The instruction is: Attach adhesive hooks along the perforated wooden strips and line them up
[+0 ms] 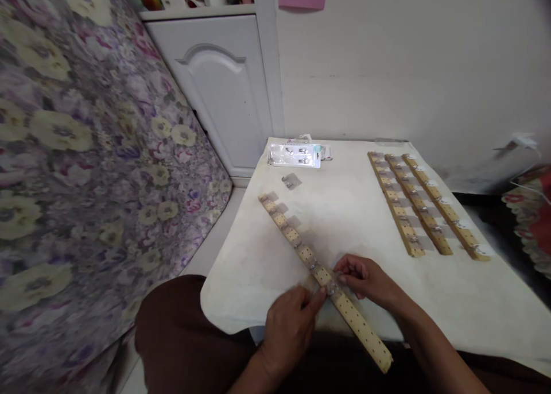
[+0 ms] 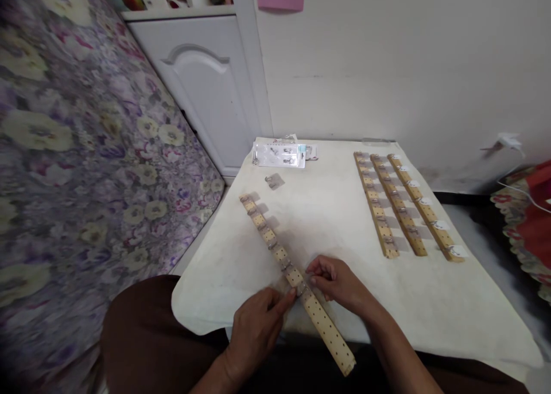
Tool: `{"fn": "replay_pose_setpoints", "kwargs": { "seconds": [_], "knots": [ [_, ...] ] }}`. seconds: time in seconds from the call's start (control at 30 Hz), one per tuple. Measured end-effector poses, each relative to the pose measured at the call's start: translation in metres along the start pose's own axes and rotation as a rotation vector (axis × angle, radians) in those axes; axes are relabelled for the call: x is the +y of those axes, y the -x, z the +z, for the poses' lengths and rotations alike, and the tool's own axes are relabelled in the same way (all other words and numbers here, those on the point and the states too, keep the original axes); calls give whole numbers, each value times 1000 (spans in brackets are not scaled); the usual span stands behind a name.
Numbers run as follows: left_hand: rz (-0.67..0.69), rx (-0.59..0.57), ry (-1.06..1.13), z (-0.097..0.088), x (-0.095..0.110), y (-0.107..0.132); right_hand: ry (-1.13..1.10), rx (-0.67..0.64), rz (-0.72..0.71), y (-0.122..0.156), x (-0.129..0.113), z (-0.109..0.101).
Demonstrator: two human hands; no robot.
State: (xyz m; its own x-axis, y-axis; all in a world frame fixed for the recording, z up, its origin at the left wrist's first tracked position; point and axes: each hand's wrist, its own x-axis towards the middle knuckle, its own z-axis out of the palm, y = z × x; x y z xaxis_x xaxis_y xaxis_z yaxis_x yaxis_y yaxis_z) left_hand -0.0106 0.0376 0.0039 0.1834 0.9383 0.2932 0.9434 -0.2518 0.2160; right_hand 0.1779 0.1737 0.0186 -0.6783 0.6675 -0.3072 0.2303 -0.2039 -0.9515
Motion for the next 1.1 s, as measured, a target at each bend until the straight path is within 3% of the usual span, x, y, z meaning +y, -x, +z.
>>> {"fn": "replay_pose_setpoints", "kwargs": {
  "seconds": [0.4,1.1],
  "knots": [
    [7,26,-29,0,0,0,87,50,14,1,-4,4],
    [2,4,-38,1,-3,1,41,54,24,-2,-3,3]
  ]
}}
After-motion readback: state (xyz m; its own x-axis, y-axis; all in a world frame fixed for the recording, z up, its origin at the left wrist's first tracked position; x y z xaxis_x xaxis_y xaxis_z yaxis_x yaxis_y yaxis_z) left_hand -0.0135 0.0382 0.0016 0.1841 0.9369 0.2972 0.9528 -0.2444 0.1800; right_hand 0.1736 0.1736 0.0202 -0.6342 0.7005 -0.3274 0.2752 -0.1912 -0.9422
